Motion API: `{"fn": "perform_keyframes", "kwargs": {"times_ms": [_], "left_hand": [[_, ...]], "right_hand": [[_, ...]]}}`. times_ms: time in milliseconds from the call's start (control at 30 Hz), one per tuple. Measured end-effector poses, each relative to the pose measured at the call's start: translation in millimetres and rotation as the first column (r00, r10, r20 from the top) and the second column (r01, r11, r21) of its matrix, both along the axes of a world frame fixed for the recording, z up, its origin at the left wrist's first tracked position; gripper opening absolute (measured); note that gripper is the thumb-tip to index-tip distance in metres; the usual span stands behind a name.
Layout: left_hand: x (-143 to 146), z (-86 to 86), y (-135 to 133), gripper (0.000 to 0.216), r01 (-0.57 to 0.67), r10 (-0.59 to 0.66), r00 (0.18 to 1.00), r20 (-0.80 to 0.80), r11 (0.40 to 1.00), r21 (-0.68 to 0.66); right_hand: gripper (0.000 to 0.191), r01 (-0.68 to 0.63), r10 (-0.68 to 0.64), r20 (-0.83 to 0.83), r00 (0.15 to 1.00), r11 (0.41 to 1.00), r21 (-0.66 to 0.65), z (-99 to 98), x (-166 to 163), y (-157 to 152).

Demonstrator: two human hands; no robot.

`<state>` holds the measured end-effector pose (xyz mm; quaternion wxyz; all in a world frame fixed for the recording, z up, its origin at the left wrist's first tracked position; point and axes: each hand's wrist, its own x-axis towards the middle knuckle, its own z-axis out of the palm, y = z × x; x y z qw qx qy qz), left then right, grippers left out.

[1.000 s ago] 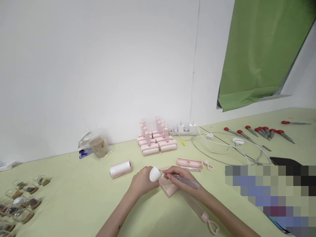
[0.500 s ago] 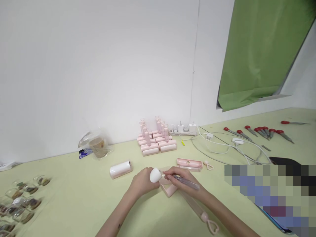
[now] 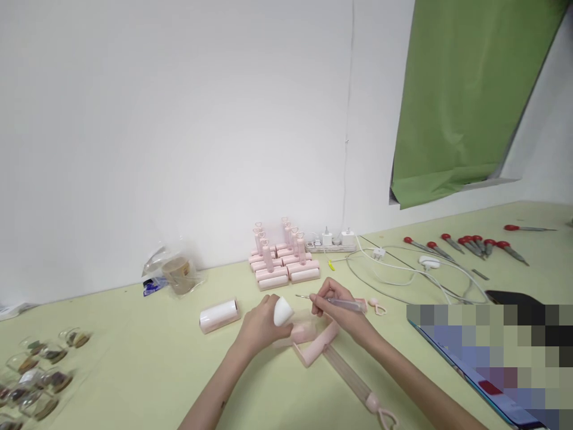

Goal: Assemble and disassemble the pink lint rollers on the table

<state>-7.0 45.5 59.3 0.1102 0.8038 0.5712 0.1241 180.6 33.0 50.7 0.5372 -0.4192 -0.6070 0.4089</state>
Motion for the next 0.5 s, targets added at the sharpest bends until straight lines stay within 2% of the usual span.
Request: {"fn": "perform_keyframes", "kwargs": {"times_ms": [100, 133, 233, 300, 367, 433, 500], "left_hand": [[14, 2.0, 6, 0.035, 0.104, -0.109, 0.975, 0.192, 0.994, 0.036], [19, 1.0, 9, 0.035, 0.142, -0.152, 0.939, 0.308, 0.988, 0.054], [32, -3.5, 18, 0.029, 0.213, -0.250, 0.762, 0.598, 0.968, 0.133], [38, -5.7, 23, 0.027, 0.209, -0.265, 0.684, 0.679, 0.964, 0.165], [41, -6.0, 26, 0.031, 0.180, -0.250, 0.646, 0.721, 0.968, 0.174], [42, -4.7, 26, 0.034, 0.155, -0.234, 0.607, 0.760, 0.972, 0.175], [43, -2.5, 24, 0.034, 0.137, -0.220, 0.579, 0.785, 0.975, 0.173]], "right_hand": [[0.036, 0.055, -0.061, 0.107, 0.992, 0.997, 0.058, 14.1, -2, 19], [0.037, 0.052, -0.062, 0.133, 0.989, 0.996, 0.072, 16.4, -3, 26], [0.030, 0.020, -0.034, 0.171, 0.985, 0.996, 0.083, 14.4, -5, 39], [0.044, -0.005, -0.009, 0.179, 0.984, 0.997, 0.078, 6.3, -7, 40], [0.064, -0.073, 0.061, 0.190, 0.980, 0.995, 0.061, -5.1, -10, 36], [0.069, -0.178, 0.169, 0.198, 0.966, 0.984, 0.027, -17.1, -14, 31], [0.066, -0.229, 0.225, 0.181, 0.957, 0.974, -0.002, -26.5, -19, 26]]}}
